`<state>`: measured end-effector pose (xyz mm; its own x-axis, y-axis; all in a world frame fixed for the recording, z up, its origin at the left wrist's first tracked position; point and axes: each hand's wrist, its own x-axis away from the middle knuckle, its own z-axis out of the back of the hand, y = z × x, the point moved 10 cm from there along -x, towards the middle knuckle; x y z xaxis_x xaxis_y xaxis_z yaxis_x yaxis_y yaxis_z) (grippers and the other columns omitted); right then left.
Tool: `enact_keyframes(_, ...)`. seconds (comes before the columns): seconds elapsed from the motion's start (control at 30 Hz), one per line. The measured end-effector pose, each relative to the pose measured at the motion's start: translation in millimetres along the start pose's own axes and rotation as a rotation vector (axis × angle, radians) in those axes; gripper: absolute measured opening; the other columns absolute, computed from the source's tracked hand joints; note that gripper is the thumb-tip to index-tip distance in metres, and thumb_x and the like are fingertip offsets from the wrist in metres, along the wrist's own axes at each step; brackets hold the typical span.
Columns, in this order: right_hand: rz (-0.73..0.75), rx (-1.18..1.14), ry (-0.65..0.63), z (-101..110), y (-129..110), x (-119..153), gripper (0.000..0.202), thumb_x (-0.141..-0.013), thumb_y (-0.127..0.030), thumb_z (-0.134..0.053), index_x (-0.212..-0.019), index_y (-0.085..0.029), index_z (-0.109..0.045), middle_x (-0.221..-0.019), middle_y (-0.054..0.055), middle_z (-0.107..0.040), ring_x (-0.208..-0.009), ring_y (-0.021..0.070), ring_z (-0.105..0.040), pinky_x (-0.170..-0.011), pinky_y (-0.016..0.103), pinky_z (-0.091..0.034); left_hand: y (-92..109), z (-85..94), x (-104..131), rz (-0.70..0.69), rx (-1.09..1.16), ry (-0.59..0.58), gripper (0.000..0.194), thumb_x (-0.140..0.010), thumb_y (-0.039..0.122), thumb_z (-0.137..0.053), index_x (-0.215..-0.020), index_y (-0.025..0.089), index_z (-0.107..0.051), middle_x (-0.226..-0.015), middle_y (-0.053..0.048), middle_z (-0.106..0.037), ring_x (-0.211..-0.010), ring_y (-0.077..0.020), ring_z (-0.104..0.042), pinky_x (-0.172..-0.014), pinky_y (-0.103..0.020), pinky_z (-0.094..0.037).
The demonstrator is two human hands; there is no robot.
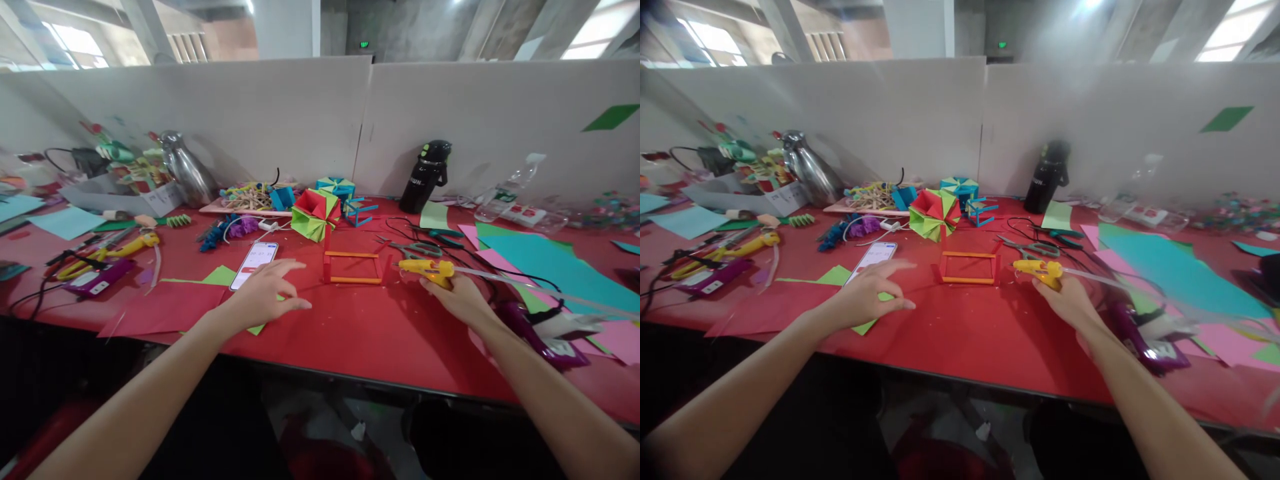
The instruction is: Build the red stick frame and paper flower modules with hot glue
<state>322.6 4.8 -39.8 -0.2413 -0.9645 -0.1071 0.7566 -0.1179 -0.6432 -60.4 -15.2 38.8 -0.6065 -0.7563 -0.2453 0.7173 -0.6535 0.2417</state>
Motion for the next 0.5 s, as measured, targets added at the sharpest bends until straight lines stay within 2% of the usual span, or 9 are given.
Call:
enact_keyframes(0.07, 0.011, -0.006, -0.003, 0.8, -1.1, -2.2, 0.039, -0.074, -0.052, -0.065, -0.087, -0.015, -0.071, -0.067, 0.006, -0.069, -0.062, 0.0234, -0.064, -0.056, 0.032, -0.044, -5.0, 1.6, -1.1, 0.017, -0.014, 0.017, 0.028, -0.083, 0.049, -0.067, -0.069, 0.026, -0.074, -0.134, -0.005, -0.060, -0.125, -0.0331, -0.053, -0.106, -0.056, -0.040)
enact_keyframes(0.17, 0.054, -0.040, 0.030, 6.5, -8.7, -5.0, 0.040, -0.073, -0.054, -0.067, -0.085, -0.016, -0.071, -0.069, 0.007, -0.071, -0.066, 0.0250, -0.065, -0.058, 0.033, -0.046, -11.7, -2.7, -3.3, 0.060, 0.044, -0.026, 0.040, -0.087, 0.048, -0.062, -0.057, 0.021, -0.065, -0.127, -0.006, -0.065, -0.115, -0.0302, -0.061, -0.100, -0.052, -0.046)
enact_keyframes(0.2, 0.053, -0.065, 0.046, 9.6, -11.1, -5.5, 0.042, -0.073, -0.054, -0.068, -0.088, -0.015, -0.072, -0.071, 0.007, -0.072, -0.068, 0.0258, -0.066, -0.059, 0.033, -0.047, -12.5, -4.5, -4.3, 0.064, 0.078, -0.042, 0.035, -0.087, 0.047, -0.062, -0.062, 0.022, -0.066, -0.130, -0.007, -0.063, -0.116, -0.0297, -0.061, -0.100, -0.051, -0.047)
enact_keyframes(0.27, 0.009, -0.140, 0.054, 14.9, -13.0, -5.1, 0.044, -0.072, -0.055, -0.070, -0.093, -0.016, -0.071, -0.071, 0.007, -0.072, -0.068, 0.0259, -0.067, -0.060, 0.034, -0.049, -11.6, -6.8, -7.6, 0.055, 0.162, -0.054, 0.021, -0.084, 0.045, -0.066, -0.085, 0.024, -0.070, -0.140, -0.008, -0.055, -0.122, -0.0299, -0.057, -0.101, -0.049, -0.046)
enact_keyframes(0.3, -0.028, -0.189, 0.050, 17.3, -12.9, -4.0, 0.044, -0.072, -0.054, -0.071, -0.093, -0.016, -0.071, -0.069, 0.007, -0.072, -0.065, 0.0249, -0.067, -0.059, 0.033, -0.050, -11.0, -7.7, -10.2, 0.054, 0.210, -0.047, 0.023, -0.082, 0.045, -0.068, -0.092, 0.024, -0.070, -0.142, -0.009, -0.054, -0.125, -0.0299, -0.056, -0.102, -0.049, -0.046)
enact_keyframes(0.4, -0.098, -0.349, 0.015, 24.7, -16.3, 3.8, 0.040, -0.072, -0.055, -0.074, -0.089, -0.018, -0.069, -0.064, 0.005, -0.068, -0.055, 0.0193, -0.061, -0.052, 0.030, -0.048, -14.9, -10.6, -21.9, 0.126, 0.353, 0.036, 0.031, -0.080, 0.052, -0.068, -0.087, 0.022, -0.068, -0.129, -0.010, -0.062, -0.119, -0.0285, -0.059, -0.103, -0.048, -0.045)
enact_keyframes(0.43, -0.096, -0.401, -0.010, 26.4, -20.0, 7.7, 0.040, -0.072, -0.055, -0.074, -0.088, -0.019, -0.068, -0.063, 0.004, -0.066, -0.053, 0.0172, -0.059, -0.050, 0.029, -0.047, -17.9, -12.3, -26.6, 0.167, 0.391, 0.083, 0.036, -0.078, 0.054, -0.070, -0.095, 0.022, -0.067, -0.129, -0.011, -0.061, -0.121, -0.0290, -0.058, -0.105, -0.049, -0.044)
enact_keyframes(0.47, -0.087, -0.449, -0.054, 25.8, -25.0, 12.4, 0.039, -0.072, -0.055, -0.075, -0.088, -0.020, -0.067, -0.063, 0.003, -0.065, -0.051, 0.0154, -0.056, -0.049, 0.028, -0.045, -21.4, -14.8, -31.4, 0.208, 0.429, 0.131, 0.055, -0.072, 0.056, -0.075, -0.113, 0.022, -0.063, -0.134, -0.013, -0.057, -0.126, -0.0307, -0.054, -0.108, -0.050, -0.041)
enact_keyframes(0.5, -0.077, -0.492, -0.113, 22.9, -31.0, 18.2, 0.039, -0.072, -0.055, -0.076, -0.089, -0.020, -0.067, -0.064, 0.002, -0.064, -0.051, 0.0142, -0.055, -0.048, 0.026, -0.044, -24.0, -22.7, -36.9, 0.245, 0.471, 0.133, 0.081, -0.066, 0.057, -0.079, -0.133, 0.022, -0.051, -0.145, -0.016, -0.048, -0.134, -0.0329, -0.046, -0.111, -0.052, -0.038)
